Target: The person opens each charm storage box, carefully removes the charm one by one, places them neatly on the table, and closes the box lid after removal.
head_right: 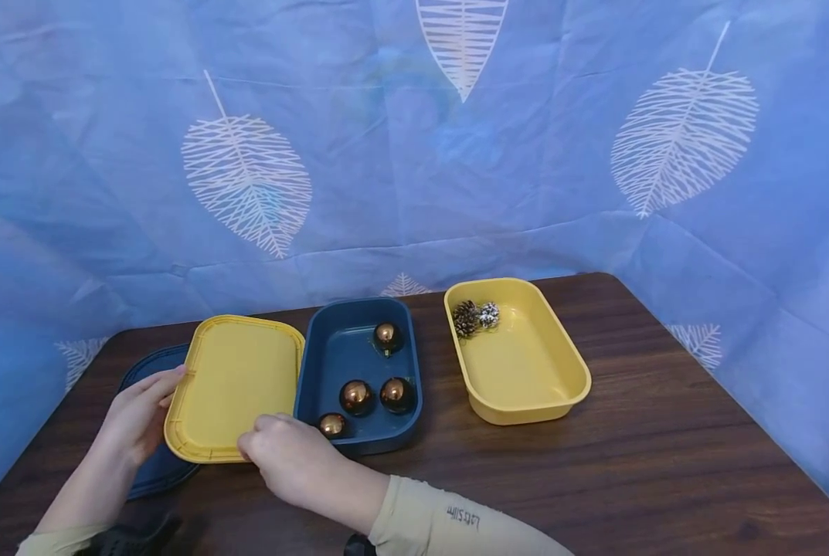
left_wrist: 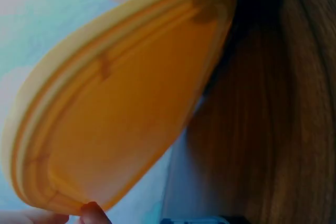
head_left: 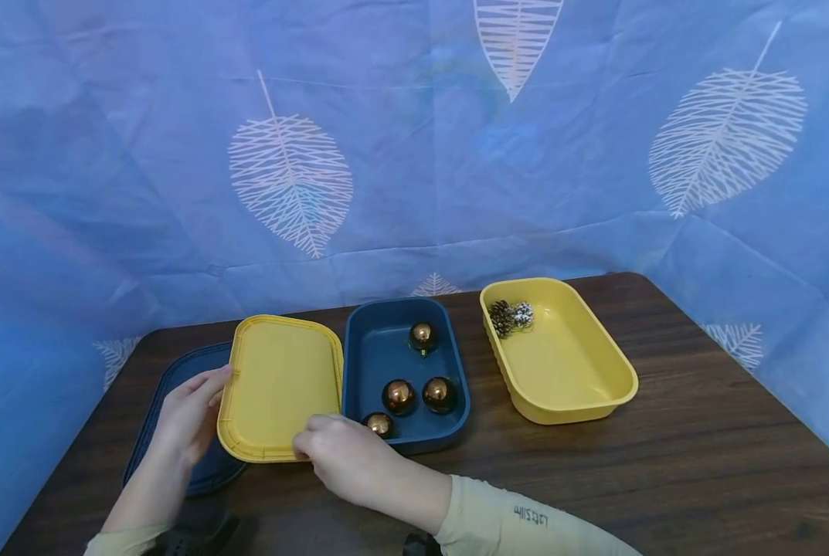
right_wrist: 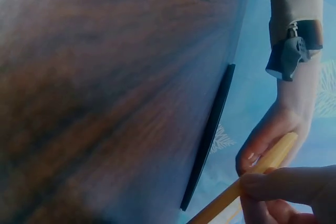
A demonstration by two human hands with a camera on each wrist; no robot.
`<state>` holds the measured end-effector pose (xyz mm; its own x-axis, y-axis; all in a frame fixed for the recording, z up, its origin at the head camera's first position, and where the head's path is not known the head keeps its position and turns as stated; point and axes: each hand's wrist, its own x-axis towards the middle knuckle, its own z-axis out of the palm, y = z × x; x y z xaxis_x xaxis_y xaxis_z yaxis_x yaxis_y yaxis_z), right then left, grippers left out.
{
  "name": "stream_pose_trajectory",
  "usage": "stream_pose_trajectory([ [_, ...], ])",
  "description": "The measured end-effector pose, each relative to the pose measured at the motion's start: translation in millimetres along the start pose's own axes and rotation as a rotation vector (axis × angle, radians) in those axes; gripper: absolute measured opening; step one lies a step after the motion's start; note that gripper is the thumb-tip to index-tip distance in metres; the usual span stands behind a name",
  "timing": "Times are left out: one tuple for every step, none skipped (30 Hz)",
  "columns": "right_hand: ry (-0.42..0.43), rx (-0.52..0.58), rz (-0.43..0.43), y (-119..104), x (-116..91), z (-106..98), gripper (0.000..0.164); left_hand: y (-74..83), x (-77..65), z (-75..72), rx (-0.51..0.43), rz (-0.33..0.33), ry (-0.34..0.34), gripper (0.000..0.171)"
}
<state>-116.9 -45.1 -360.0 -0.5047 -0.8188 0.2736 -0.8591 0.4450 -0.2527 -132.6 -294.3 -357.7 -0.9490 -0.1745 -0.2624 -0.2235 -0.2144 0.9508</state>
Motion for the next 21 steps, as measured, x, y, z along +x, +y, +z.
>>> stream_pose_trajectory([
  [-0.011, -0.015, 0.0, -0.5, -0.1, -0.3, 0.014, -1.3, 1.6, 0.1, 0.035, -0.001, 0.005, 0.022],
  [-0.023, -0.035, 0.0, -1.1, -0.1, -0.7, 0.013, -2.7, 3.0, 0.2, 0.073, -0.008, 0.01, 0.03],
  [-0.033, -0.056, -0.001, -1.6, -0.2, -0.4, 0.011, -3.8, 4.1, 0.4, 0.109, -0.012, 0.019, 0.038],
  [-0.048, -0.079, 0.001, -2.5, -0.1, -0.5, 0.011, -4.9, 5.3, 0.4, 0.146, -0.018, 0.029, 0.046],
  [-0.061, -0.102, 0.001, -3.3, -0.1, -0.6, 0.01, -6.1, 6.3, 0.4, 0.19, -0.024, 0.041, 0.053],
  [-0.072, -0.123, 0.001, -4.1, 0.1, -0.6, 0.009, -7.0, 7.1, 0.5, 0.23, -0.028, 0.053, 0.058],
  [-0.085, -0.143, 0.001, -4.9, 0.3, -0.8, 0.009, -7.9, 7.9, 0.6, 0.267, -0.03, 0.064, 0.063],
  [-0.095, -0.164, 0.0, -5.3, 0.5, -0.5, 0.008, -8.6, 8.9, 0.9, 0.301, -0.031, 0.077, 0.065],
  [-0.104, -0.182, -0.001, -5.8, 0.6, -0.2, 0.008, -9.1, 10.0, 1.2, 0.337, -0.026, 0.091, 0.066],
  [-0.113, -0.198, 0.001, -6.3, 0.8, -0.3, 0.008, -9.6, 10.9, 1.5, 0.373, -0.019, 0.103, 0.065],
  [-0.118, -0.212, 0.003, -6.7, 0.9, -0.3, 0.008, -10.0, 11.9, 1.7, 0.407, -0.009, 0.111, 0.063],
  [-0.124, -0.224, 0.008, -7.1, 1.0, -0.3, 0.008, -10.4, 12.7, 2.1, 0.443, 0.002, 0.115, 0.062],
  [-0.129, -0.233, 0.014, -7.5, 1.1, -0.2, 0.008, -10.6, 13.4, 2.4, 0.485, 0.012, 0.113, 0.06],
  [-0.134, -0.24, 0.021, -7.8, 1.1, -0.2, 0.009, -11.1, 13.9, 2.8, 0.529, 0.022, 0.106, 0.058],
  [-0.14, -0.245, 0.028, -8.2, 1.1, -0.2, 0.009, -11.3, 14.2, 2.8, 0.57, 0.034, 0.092, 0.056],
  [-0.148, -0.247, 0.036, -8.5, 1.1, -0.2, 0.009, -11.8, 14.2, 3.2, 0.608, 0.043, 0.076, 0.054],
  [-0.154, -0.25, 0.042, -8.8, 1.1, -0.1, 0.009, -12.2, 14.2, 3.8, 0.641, 0.049, 0.058, 0.052],
  [-0.16, -0.253, 0.047, -9.0, 1.1, 0.0, 0.009, -12.6, 14.0, 4.6, 0.671, 0.055, 0.04, 0.051],
  [-0.165, -0.257, 0.051, -9.2, 1.1, 0.1, 0.009, -12.8, 14.0, 5.4, 0.69, 0.058, 0.023, 0.05],
  [-0.166, -0.265, 0.053, -9.2, 1.1, 0.3, 0.009, -12.9, 14.0, 6.4, 0.706, 0.062, 0.013, 0.049],
  [-0.165, -0.272, 0.052, -9.1, 1.1, 0.7, 0.009, -12.7, 14.2, 7.5, 0.718, 0.063, 0.007, 0.049],
])
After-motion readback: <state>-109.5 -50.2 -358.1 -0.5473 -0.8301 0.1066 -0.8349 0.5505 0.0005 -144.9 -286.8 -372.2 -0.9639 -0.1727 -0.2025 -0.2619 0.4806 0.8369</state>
